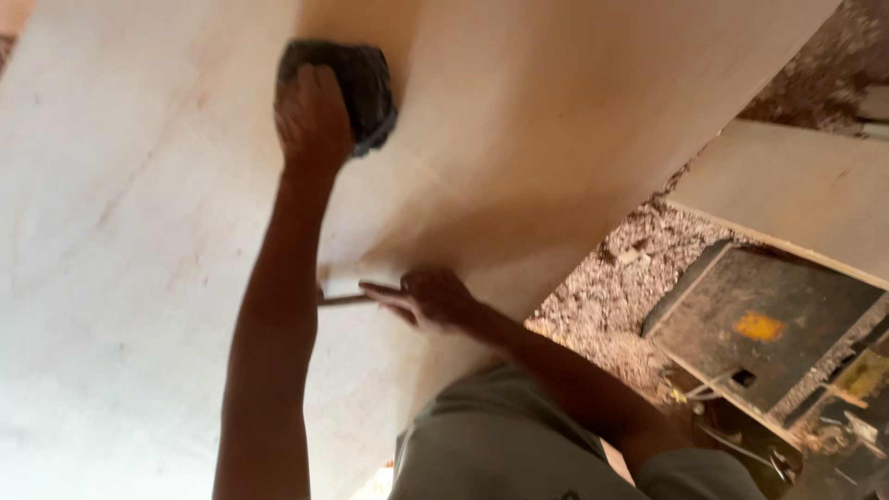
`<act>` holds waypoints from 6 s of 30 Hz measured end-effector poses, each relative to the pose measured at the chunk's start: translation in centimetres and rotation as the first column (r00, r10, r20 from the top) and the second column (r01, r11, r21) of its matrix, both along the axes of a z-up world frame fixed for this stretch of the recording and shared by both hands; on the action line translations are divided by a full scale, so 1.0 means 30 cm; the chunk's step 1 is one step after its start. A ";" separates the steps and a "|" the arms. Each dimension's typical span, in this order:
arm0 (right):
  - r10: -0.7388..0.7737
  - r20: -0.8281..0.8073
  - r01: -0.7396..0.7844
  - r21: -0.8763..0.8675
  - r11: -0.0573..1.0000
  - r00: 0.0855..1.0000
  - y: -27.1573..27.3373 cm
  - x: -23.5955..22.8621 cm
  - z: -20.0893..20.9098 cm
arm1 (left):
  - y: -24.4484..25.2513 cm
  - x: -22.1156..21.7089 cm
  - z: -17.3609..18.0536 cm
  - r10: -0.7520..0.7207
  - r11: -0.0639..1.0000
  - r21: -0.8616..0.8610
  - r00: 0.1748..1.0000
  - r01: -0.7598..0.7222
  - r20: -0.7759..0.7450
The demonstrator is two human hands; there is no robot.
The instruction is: The person hammers nails into a large wooden board using a hammer. They repeatedly pick up nails and drive them into the board's surface, working along the edges and across the board.
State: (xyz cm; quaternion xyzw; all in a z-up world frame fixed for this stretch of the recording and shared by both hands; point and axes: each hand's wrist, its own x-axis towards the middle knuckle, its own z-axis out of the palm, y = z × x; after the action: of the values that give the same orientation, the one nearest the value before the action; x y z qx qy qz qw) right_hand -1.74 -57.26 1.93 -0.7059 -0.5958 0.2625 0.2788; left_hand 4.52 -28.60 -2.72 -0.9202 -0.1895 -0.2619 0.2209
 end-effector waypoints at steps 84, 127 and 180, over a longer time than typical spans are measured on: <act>0.395 0.242 -0.342 -0.233 0.910 0.886 0.127 -0.095 0.122 | -0.022 -0.924 0.169 0.572 -0.145 -0.975 0.819 0.168 0.056; 0.033 -0.281 -0.040 -0.018 0.999 0.959 1.156 -0.565 0.250 | 0.983 -1.577 -0.043 0.792 0.607 -0.735 0.307 -0.301 0.528; 0.267 0.435 -0.376 0.185 0.908 0.860 1.748 -0.807 -0.036 | 0.989 -1.593 -0.130 0.790 0.600 -0.774 0.305 -0.202 0.532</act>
State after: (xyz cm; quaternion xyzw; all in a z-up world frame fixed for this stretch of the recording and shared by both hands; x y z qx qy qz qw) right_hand -25.95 -4.81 0.84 -0.5906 -0.7797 0.0745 0.1941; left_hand -43.27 1.07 -6.62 -0.5659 -0.6329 -0.5151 -0.1175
